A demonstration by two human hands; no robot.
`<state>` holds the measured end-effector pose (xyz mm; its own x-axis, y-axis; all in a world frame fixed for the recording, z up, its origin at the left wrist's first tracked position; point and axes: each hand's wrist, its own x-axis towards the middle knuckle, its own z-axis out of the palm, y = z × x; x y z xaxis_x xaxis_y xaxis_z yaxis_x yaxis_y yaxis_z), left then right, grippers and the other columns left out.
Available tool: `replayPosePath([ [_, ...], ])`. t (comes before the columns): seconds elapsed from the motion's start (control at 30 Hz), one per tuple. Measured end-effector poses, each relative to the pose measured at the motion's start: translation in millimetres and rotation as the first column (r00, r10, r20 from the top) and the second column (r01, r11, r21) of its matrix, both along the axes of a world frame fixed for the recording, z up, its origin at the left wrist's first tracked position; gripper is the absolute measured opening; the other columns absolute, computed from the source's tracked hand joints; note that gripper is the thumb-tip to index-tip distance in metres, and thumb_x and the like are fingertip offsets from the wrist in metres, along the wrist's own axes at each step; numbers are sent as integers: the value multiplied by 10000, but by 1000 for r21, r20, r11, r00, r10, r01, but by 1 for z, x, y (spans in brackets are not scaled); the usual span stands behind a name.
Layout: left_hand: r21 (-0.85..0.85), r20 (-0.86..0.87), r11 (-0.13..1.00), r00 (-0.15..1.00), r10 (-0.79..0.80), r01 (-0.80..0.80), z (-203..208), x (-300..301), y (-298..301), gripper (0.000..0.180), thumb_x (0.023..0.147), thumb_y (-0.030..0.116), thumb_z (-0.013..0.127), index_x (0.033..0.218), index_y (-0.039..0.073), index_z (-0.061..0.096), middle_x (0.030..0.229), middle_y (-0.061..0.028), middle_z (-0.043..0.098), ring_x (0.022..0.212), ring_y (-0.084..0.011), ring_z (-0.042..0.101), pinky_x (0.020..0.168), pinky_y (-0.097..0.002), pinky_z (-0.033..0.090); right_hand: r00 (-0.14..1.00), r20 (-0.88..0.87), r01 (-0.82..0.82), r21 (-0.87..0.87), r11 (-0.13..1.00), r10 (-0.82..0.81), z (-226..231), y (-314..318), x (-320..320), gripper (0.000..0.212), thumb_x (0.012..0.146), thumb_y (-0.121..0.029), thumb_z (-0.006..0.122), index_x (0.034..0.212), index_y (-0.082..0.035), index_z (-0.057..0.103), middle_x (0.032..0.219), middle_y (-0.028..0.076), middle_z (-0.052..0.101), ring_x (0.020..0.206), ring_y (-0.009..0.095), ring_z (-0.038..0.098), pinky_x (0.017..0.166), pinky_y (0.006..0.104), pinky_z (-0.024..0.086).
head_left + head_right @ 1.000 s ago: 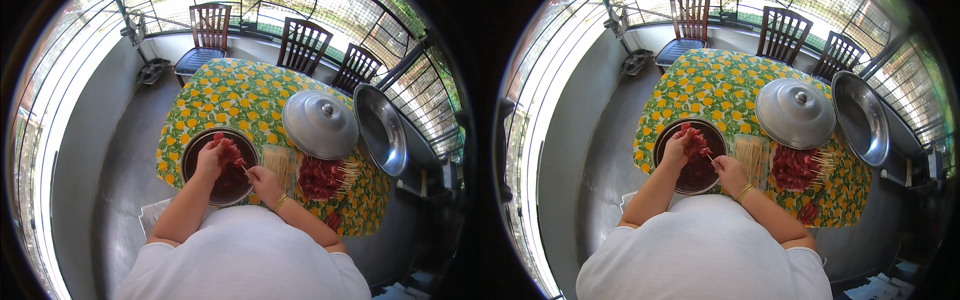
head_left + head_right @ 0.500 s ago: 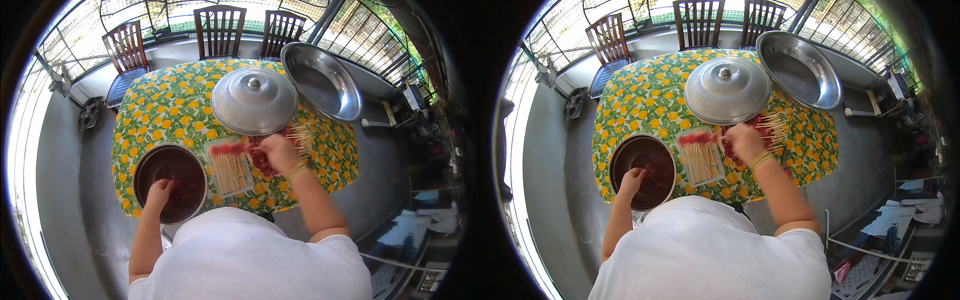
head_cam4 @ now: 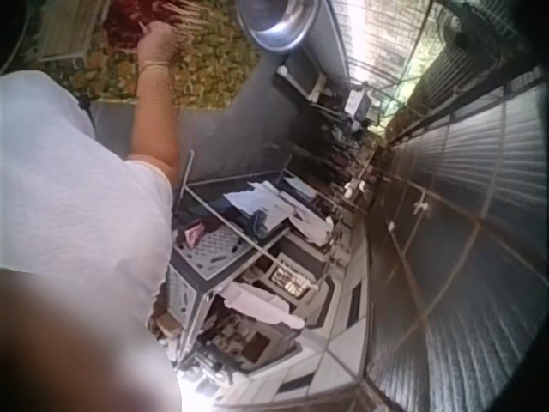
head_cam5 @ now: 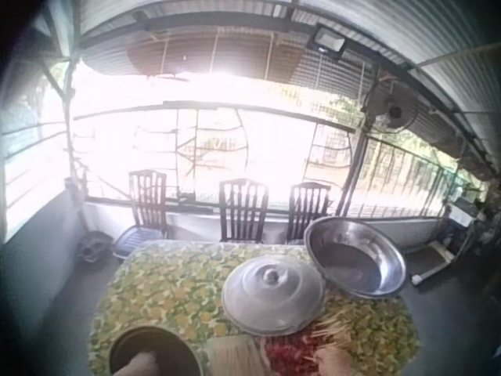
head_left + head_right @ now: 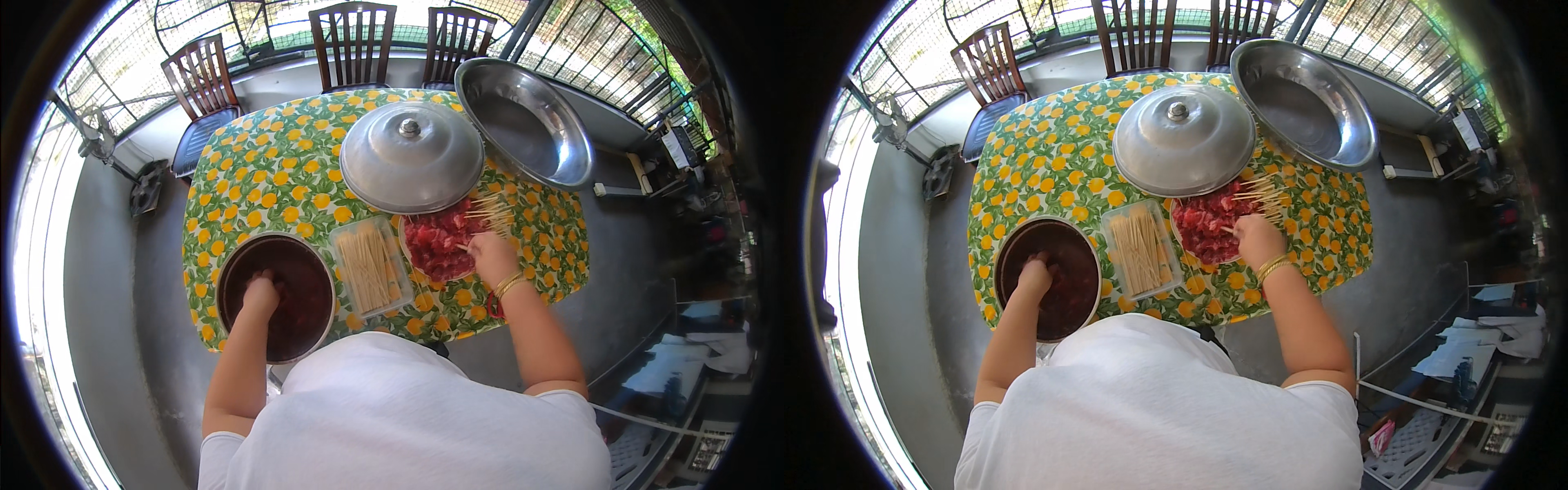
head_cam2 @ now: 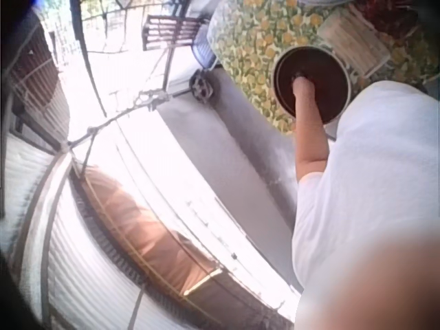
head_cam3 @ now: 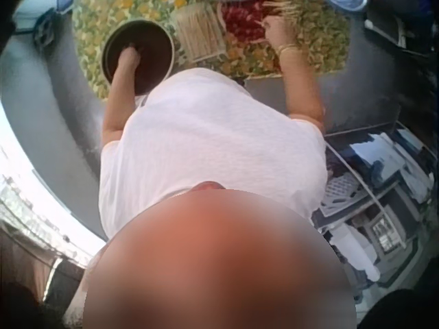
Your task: The person repeatedly picks small pieces of raw meat from a bowl and threads them onto wooden skewers. The person places each completed skewer onto a tray on the table.
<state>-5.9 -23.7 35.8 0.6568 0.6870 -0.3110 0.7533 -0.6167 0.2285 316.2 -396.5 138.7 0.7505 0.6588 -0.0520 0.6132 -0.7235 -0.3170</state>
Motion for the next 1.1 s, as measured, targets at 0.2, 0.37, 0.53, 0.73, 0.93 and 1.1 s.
replayPosePath([
  [0.2,-84,-97,995,994,42,-51,-20,18,-2,438,854,230,702,1267,124,603,1327,-267,520,1197,-458,528,1009,-483,454,330,-923,619,52,784,-200,-94,6,-78,99,933,-166,651,1000,-94,662,700,-4,576,599,105,579,453,295,422],
  [0.37,-109,-88,994,996,-31,21,-36,24,-2,365,893,239,658,1238,133,603,1311,-234,514,1196,-450,525,989,-510,473,-24,-999,815,-36,578,-30,-132,24,-100,89,938,-195,661,993,-129,635,711,-51,534,572,84,474,460,250,354],
  [0.53,-48,-108,998,993,-45,40,-23,23,-15,401,884,258,675,1259,142,591,1331,-230,496,1220,-441,511,998,-503,473,237,-955,772,75,631,-176,-150,41,-89,107,919,-182,667,960,-84,672,788,9,615,678,140,560,570,320,449],
  [0.73,92,-304,990,943,133,-110,1,26,-29,516,893,292,668,1358,167,482,1400,-206,445,1263,-410,498,1005,-503,476,867,-337,457,249,854,-366,-148,55,-100,154,865,-168,678,944,-36,696,975,200,677,961,369,632,834,435,503],
  [0.93,-46,-346,988,930,124,-148,-17,14,-10,475,925,284,608,1360,151,469,1369,-214,476,1217,-420,545,978,-498,495,917,-295,351,272,896,-270,-98,12,-92,81,865,-137,638,898,-74,676,954,162,650,928,365,614,805,455,499],
  [1.1,-67,-341,996,940,30,-56,-31,9,-5,443,913,281,620,1325,153,519,1340,-202,513,1184,-417,570,976,-484,495,982,188,-42,166,985,10,-3,-12,-26,54,828,-91,601,799,-87,647,879,141,581,864,352,598,749,481,490],
])
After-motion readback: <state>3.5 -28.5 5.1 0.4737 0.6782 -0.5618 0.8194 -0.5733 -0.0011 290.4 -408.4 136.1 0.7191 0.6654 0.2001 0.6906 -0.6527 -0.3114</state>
